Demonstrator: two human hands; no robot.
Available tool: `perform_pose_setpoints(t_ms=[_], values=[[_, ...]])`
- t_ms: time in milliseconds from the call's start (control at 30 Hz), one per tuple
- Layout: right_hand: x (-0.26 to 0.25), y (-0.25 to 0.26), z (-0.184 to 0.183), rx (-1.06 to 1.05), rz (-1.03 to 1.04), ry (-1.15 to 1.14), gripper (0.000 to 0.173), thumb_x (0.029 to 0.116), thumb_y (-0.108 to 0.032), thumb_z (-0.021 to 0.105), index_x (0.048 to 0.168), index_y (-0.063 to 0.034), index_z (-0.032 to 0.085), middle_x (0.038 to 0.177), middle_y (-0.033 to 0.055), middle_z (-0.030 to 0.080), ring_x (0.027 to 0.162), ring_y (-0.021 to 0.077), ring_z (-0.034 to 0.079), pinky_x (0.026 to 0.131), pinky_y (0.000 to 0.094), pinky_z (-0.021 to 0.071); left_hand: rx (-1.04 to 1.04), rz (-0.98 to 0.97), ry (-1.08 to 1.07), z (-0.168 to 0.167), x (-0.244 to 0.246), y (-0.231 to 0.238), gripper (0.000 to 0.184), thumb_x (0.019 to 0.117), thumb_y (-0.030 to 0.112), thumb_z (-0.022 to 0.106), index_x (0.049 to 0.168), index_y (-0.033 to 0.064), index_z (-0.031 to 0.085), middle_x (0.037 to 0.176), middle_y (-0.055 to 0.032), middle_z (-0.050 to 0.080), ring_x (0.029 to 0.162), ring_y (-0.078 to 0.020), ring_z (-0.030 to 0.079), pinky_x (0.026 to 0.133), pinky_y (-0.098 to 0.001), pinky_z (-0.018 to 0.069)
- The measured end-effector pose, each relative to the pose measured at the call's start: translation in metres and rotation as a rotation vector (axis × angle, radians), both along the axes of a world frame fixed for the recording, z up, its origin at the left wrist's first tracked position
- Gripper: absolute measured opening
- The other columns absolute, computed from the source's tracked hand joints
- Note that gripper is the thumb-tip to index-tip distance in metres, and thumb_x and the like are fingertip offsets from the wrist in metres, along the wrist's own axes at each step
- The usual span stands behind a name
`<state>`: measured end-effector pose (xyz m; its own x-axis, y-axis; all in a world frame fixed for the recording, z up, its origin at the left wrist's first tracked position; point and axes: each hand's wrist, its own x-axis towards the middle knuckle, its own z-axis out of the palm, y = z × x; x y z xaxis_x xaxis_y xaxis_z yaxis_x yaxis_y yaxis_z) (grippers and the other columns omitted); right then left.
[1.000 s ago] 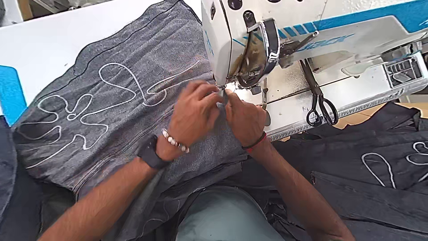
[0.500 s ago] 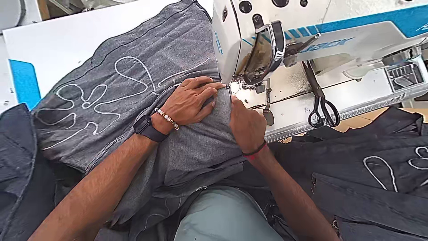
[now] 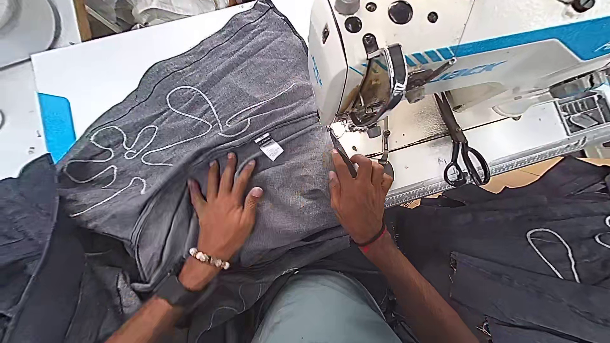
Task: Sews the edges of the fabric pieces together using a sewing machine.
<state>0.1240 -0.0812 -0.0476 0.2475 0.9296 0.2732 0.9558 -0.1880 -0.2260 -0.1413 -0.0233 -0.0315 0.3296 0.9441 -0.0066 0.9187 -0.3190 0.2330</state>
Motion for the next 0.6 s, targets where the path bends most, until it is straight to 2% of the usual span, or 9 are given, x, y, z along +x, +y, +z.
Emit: perform_pose_setpoints(t_ms=[133, 200, 267, 300, 333, 400, 467, 533, 600], values=[[-0.001, -0.006, 0.0, -0.085, 0.038, -0.019, 0.065, 0.1024, -0.064, 0.037, 0.158, -0.0296, 0.044, 0.157, 0.0103, 0.046, 0.137, 0.0335, 0.046, 0.109, 0.0604, 0.0319, 0.044, -0.38, 0.109, -0.003, -0.054, 0.1, 0.097, 0.0905, 0.084, 0.024, 0.162, 0.0191, 0.032, 0.164, -0.0111, 0.037, 0.152, -0.0383, 0.031, 0.117, -0.0716, 0.0179], [-0.003, -0.006, -0.001, -0.112, 0.06, -0.038, 0.075, 0.0993, -0.073, 0.033, 0.161, -0.0295, 0.038, 0.164, 0.0079, 0.038, 0.143, 0.034, 0.041, 0.113, 0.0618, 0.0283, -0.024, -0.452, 0.264, 0.013, -0.062, 0.147, 0.103, 0.0846, 0.091, 0.027, 0.162, 0.0234, 0.032, 0.165, -0.0059, 0.038, 0.152, -0.0336, 0.035, 0.118, -0.0661, 0.0252], [-0.003, -0.007, 0.0, -0.133, 0.072, -0.041, 0.079, 0.0983, -0.075, 0.03, 0.161, -0.0278, 0.037, 0.166, 0.008, 0.036, 0.143, 0.0352, 0.041, 0.113, 0.0617, 0.0278, -0.076, -0.439, 0.394, 0.051, -0.027, 0.151, 0.095, 0.0865, 0.084, 0.047, 0.159, 0.0233, 0.038, 0.162, -0.0061, 0.043, 0.148, -0.0369, 0.04, 0.114, -0.0696, 0.0309], [-0.001, -0.007, 0.002, -0.139, 0.08, -0.024, 0.078, 0.0987, -0.075, 0.03, 0.16, -0.0275, 0.039, 0.165, 0.0077, 0.037, 0.143, 0.0351, 0.041, 0.113, 0.0616, 0.0279, -0.062, -0.413, 0.34, 0.069, 0.001, 0.137, 0.08, 0.0875, 0.066, 0.068, 0.149, 0.0169, 0.053, 0.15, -0.0125, 0.055, 0.14, -0.0445, 0.047, 0.11, -0.0758, 0.0313], [0.002, -0.009, 0.004, -0.127, 0.1, 0.019, 0.074, 0.1001, -0.072, 0.032, 0.157, -0.0267, 0.044, 0.163, 0.0074, 0.04, 0.141, 0.0347, 0.042, 0.112, 0.061, 0.029, -0.025, -0.392, 0.216, 0.08, 0.028, 0.116, 0.062, 0.0886, 0.048, 0.077, 0.137, 0.0116, 0.064, 0.139, -0.0171, 0.063, 0.135, -0.0485, 0.051, 0.111, -0.0757, 0.0306], [0.014, -0.007, 0.01, 0.01, 0.14, 0.185, 0.051, 0.1042, -0.056, 0.046, 0.135, -0.0218, 0.068, 0.145, 0.0056, 0.06, 0.131, 0.0304, 0.054, 0.108, 0.0554, 0.0406, 0.049, -0.402, -0.115, 0.081, 0.077, 0.082, 0.032, 0.1025, 0.029, 0.06, 0.127, 0.0112, 0.068, 0.128, -0.0124, 0.069, 0.126, -0.0346, 0.06, 0.107, -0.0563, 0.045], [0.036, -0.003, 0.02, 0.127, 0.113, 0.282, 0.028, 0.1043, -0.033, 0.056, 0.112, -0.0149, 0.077, 0.119, 0.004, 0.073, 0.114, 0.0237, 0.067, 0.096, 0.0467, 0.0545, 0.084, -0.455, -0.333, 0.052, 0.11, 0.069, 0.028, 0.1044, 0.021, 0.052, 0.122, 0.0058, 0.068, 0.125, -0.0132, 0.068, 0.123, -0.0304, 0.061, 0.105, -0.0492, 0.049], [0.067, 0.004, 0.032, 0.117, 0.049, 0.255, 0.024, 0.1007, -0.016, 0.058, 0.117, -0.0111, 0.075, 0.115, 0.0104, 0.072, 0.109, 0.0288, 0.067, 0.091, 0.0483, 0.0557, 0.156, -0.575, -0.298, 0.015, 0.121, 0.075, 0.031, 0.1035, 0.022, 0.052, 0.125, 0.0088, 0.069, 0.135, -0.0082, 0.066, 0.133, -0.0284, 0.056, 0.11, -0.0479, 0.0445], [0.095, 0.011, 0.036, 0.049, 0.021, 0.232, 0.031, 0.0962, -0.01, 0.058, 0.121, -0.0145, 0.075, 0.118, 0.0134, 0.07, 0.109, 0.0329, 0.066, 0.087, 0.051, 0.0555, 0.175, -0.676, -0.242, -0.005, 0.114, 0.082, 0.04, 0.1056, 0.03, 0.047, 0.138, 0.0159, 0.065, 0.15, -0.0019, 0.057, 0.141, -0.0233, 0.049, 0.116, -0.0439, 0.0393]])
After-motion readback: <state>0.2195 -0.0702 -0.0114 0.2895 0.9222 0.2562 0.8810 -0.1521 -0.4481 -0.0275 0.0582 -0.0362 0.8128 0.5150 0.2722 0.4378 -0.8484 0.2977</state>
